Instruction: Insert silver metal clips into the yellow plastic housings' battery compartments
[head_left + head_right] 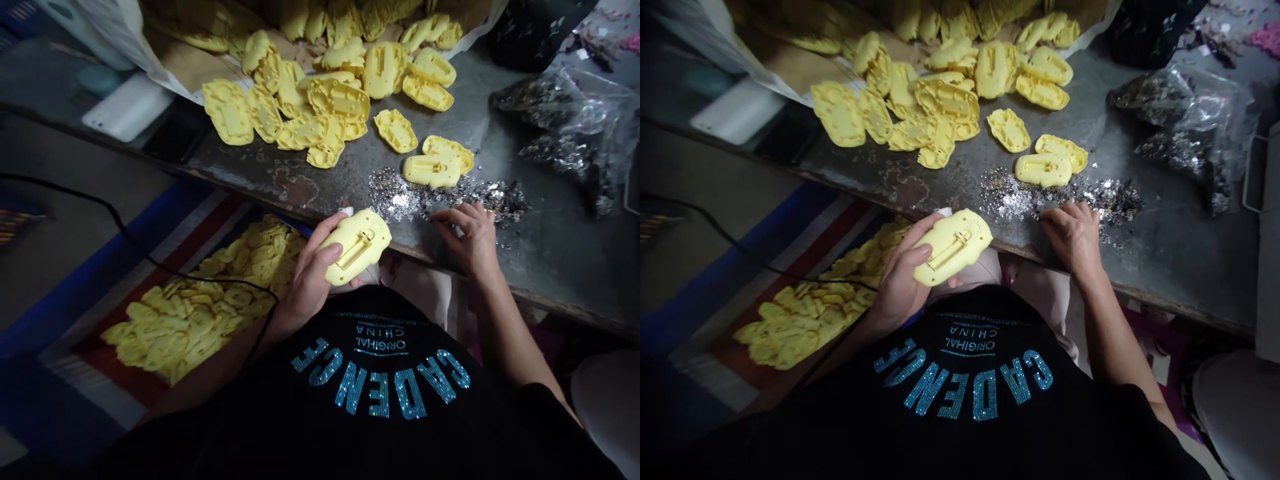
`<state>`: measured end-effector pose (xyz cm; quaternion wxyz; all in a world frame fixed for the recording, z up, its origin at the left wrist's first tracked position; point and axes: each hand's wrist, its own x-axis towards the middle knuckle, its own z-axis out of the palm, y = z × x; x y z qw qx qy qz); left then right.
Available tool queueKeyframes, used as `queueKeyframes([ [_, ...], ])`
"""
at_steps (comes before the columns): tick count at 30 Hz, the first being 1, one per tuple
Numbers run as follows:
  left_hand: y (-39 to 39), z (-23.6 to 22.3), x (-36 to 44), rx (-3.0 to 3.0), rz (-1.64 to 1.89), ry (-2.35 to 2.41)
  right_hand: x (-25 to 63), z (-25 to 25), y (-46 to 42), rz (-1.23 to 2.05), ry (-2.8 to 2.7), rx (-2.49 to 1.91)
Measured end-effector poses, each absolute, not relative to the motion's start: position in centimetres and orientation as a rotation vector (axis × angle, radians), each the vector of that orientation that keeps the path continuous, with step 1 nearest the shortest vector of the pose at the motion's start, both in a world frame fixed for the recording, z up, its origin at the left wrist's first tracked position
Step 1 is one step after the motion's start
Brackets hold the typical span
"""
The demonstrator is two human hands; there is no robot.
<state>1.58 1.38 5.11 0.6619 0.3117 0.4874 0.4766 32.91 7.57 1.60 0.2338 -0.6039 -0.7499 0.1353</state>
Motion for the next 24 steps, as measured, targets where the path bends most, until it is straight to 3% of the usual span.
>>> queueKeyframes([
  [7,1.2,5.6,2.0,0.744,1.004,1.040,28.3,6.9,4.9,0.869,-1.901,-1.081],
  [18,0.7,6.2,2.3,0.787,0.992,0.972,26.3,8.1,5.6,0.573,-2.182,-0.858],
  [24,0.9,6.5,2.6,0.753,0.961,0.975,26.3,8.4,5.5,0.616,-2.194,-0.893],
])
